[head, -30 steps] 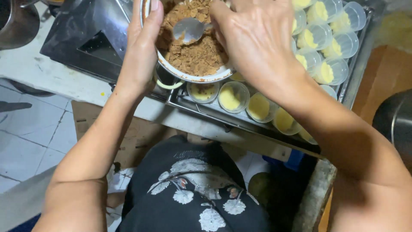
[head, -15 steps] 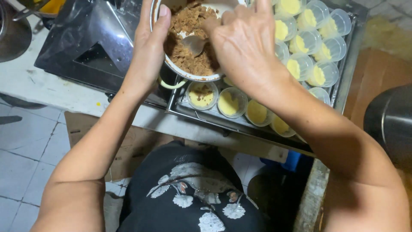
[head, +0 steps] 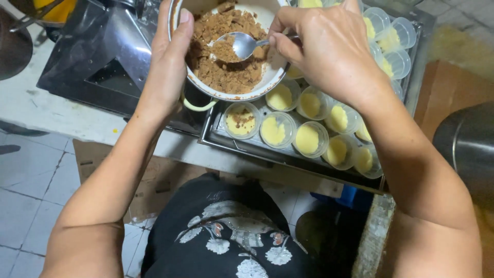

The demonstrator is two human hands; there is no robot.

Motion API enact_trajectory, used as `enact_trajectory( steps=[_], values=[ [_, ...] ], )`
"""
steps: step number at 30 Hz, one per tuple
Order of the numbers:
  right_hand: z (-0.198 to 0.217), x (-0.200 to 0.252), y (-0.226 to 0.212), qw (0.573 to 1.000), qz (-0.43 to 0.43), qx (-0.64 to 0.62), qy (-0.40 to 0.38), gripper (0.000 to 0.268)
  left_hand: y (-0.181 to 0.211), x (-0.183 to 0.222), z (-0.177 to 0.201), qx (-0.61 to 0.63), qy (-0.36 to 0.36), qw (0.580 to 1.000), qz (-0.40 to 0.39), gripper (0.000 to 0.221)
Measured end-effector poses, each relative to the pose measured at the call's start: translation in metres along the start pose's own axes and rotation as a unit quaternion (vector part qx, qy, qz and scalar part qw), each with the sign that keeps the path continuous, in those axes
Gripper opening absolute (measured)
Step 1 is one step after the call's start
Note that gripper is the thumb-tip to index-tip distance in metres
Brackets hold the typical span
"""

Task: Using a spoon to fill small plastic cups with a brown crumbly topping mixture from a bowl.

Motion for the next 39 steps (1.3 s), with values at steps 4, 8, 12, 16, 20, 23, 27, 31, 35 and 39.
enact_trajectory(
  steps=[4, 8, 12, 16, 20, 23, 27, 31, 35, 39],
  values=[
    [0.010, 0.000, 0.014, 0.998, -0.024, -0.059, -0.008, 0.010, -0.006, -0.005, 0.001, 0.002, -0.005, 1.000, 0.014, 0.042],
    [0.024, 0.003, 0.041, 0.994, -0.062, -0.083, -0.017, 0.011, -0.018, -0.013, 0.004, 0.092, 0.027, 0.994, 0.048, 0.034],
    [0.037, 0.009, 0.081, 0.983, -0.137, -0.121, -0.015, 0.020, -0.039, -0.016, 0.025, 0.068, 0.066, 0.990, 0.104, 0.045],
    [0.038, 0.008, 0.118, 0.979, -0.118, -0.169, -0.003, 0.016, -0.033, -0.014, 0.039, 0.062, 0.076, 0.989, 0.109, 0.040],
    [0.026, 0.002, 0.171, 0.969, -0.228, -0.091, 0.028, 0.021, -0.013, -0.010, 0.051, -0.017, 0.054, 0.995, 0.077, 0.043],
    [0.010, -0.019, 0.190, 0.957, -0.281, -0.048, 0.051, 0.015, -0.015, -0.003, 0.063, -0.004, 0.070, 0.994, 0.082, 0.035],
    [-0.019, -0.038, 0.231, 0.978, -0.197, -0.019, 0.071, 0.012, -0.026, 0.006, 0.076, -0.011, 0.117, 0.986, 0.121, 0.031],
    [-0.029, -0.043, 0.242, 0.975, -0.211, -0.035, 0.061, 0.015, -0.039, 0.013, 0.086, -0.046, 0.148, 0.976, 0.154, 0.031],
    [-0.032, -0.047, 0.245, 0.980, -0.185, -0.040, 0.064, 0.009, -0.051, 0.015, 0.092, -0.015, 0.162, 0.973, 0.164, 0.036],
    [-0.024, -0.028, 0.253, 0.974, -0.209, -0.072, 0.057, 0.018, -0.054, 0.014, 0.096, -0.008, 0.180, 0.969, 0.171, 0.045]
  ],
)
Point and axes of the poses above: each hand's wrist, its own x-axis away from the middle knuckle, its own z-axis out of the back of the hand, y = z × x, the point moved 8 cm from there along -x, towards the middle knuckle, and after that the axes turned 13 degrees about -x, right-handed, at the moved point
